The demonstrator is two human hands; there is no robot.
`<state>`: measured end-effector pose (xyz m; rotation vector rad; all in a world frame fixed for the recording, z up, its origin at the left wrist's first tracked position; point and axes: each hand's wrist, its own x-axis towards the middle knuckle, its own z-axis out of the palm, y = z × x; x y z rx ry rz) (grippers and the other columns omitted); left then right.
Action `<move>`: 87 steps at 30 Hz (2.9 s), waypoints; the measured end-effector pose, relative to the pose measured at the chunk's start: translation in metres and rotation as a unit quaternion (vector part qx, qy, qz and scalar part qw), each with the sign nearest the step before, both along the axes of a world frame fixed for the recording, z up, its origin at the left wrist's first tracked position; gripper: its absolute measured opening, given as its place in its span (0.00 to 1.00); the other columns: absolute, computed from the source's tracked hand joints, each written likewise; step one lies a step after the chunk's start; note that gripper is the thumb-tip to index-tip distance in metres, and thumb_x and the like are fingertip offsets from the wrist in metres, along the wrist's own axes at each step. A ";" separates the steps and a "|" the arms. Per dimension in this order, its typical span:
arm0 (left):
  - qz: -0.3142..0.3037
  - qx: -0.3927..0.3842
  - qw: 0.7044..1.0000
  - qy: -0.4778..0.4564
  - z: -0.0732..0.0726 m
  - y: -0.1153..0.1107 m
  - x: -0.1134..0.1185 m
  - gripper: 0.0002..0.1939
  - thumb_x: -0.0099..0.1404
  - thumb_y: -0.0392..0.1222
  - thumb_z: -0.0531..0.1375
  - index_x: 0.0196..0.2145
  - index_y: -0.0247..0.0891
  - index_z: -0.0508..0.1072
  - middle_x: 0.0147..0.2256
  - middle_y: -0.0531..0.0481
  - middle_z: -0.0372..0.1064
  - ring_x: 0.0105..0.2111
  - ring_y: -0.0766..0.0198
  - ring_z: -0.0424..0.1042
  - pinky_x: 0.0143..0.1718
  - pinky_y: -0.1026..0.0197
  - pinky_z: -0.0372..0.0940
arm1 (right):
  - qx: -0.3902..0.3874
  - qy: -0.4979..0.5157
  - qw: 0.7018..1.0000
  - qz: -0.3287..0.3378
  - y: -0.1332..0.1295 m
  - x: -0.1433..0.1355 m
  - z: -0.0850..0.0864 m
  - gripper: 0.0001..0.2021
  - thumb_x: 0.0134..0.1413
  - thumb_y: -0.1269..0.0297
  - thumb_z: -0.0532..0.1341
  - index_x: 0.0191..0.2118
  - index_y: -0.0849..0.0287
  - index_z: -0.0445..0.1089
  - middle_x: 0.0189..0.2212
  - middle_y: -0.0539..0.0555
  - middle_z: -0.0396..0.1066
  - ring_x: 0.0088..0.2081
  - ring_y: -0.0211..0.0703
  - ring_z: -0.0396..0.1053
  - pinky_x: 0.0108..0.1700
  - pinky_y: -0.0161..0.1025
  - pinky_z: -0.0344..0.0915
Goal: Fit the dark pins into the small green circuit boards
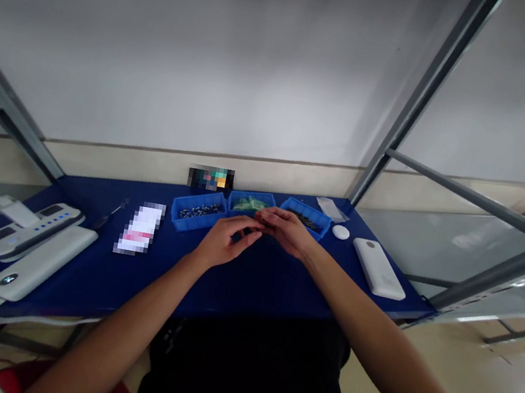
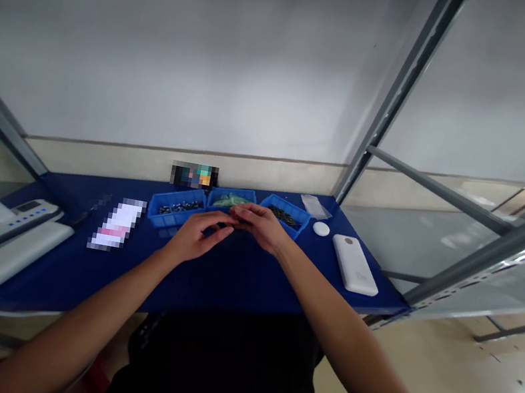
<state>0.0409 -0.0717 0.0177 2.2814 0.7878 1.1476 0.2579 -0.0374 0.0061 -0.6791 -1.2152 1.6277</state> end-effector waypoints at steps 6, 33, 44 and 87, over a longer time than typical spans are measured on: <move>0.026 -0.093 0.992 -0.076 -0.004 0.002 -0.001 0.17 0.76 0.53 0.59 0.53 0.41 0.78 0.46 0.42 0.81 0.42 0.55 0.81 0.42 0.55 0.76 | 0.050 -0.024 0.993 -0.106 0.007 0.002 0.000 0.18 0.50 0.50 0.76 0.41 0.56 0.80 0.34 0.51 0.78 0.33 0.39 0.73 0.37 0.38 0.72; 0.128 -0.147 0.958 -0.212 -0.023 0.030 -0.007 0.16 0.70 0.54 0.65 0.47 0.39 0.79 0.47 0.43 0.81 0.46 0.51 0.82 0.50 0.47 0.77 | 0.385 -0.310 0.846 -0.202 -0.009 -0.007 0.001 0.08 0.65 0.57 0.65 0.46 0.50 0.79 0.41 0.53 0.80 0.38 0.44 0.76 0.39 0.42 0.73; 0.140 -0.113 0.970 -0.161 -0.025 0.026 -0.005 0.23 0.66 0.47 0.69 0.56 0.43 0.71 0.44 0.44 0.83 0.43 0.53 0.83 0.50 0.48 0.74 | 0.429 -0.331 0.821 -0.179 -0.010 -0.008 -0.002 0.15 0.69 0.60 0.60 0.58 0.48 0.75 0.43 0.55 0.76 0.39 0.45 0.75 0.40 0.42 0.74; 0.127 -0.143 0.939 -0.285 -0.027 0.034 -0.005 0.26 0.62 0.49 0.73 0.53 0.40 0.70 0.41 0.45 0.80 0.42 0.55 0.82 0.49 0.50 0.75 | 0.395 -0.333 0.842 -0.155 -0.011 -0.012 -0.001 0.07 0.65 0.66 0.64 0.44 0.55 0.80 0.38 0.51 0.80 0.35 0.39 0.75 0.37 0.36 0.70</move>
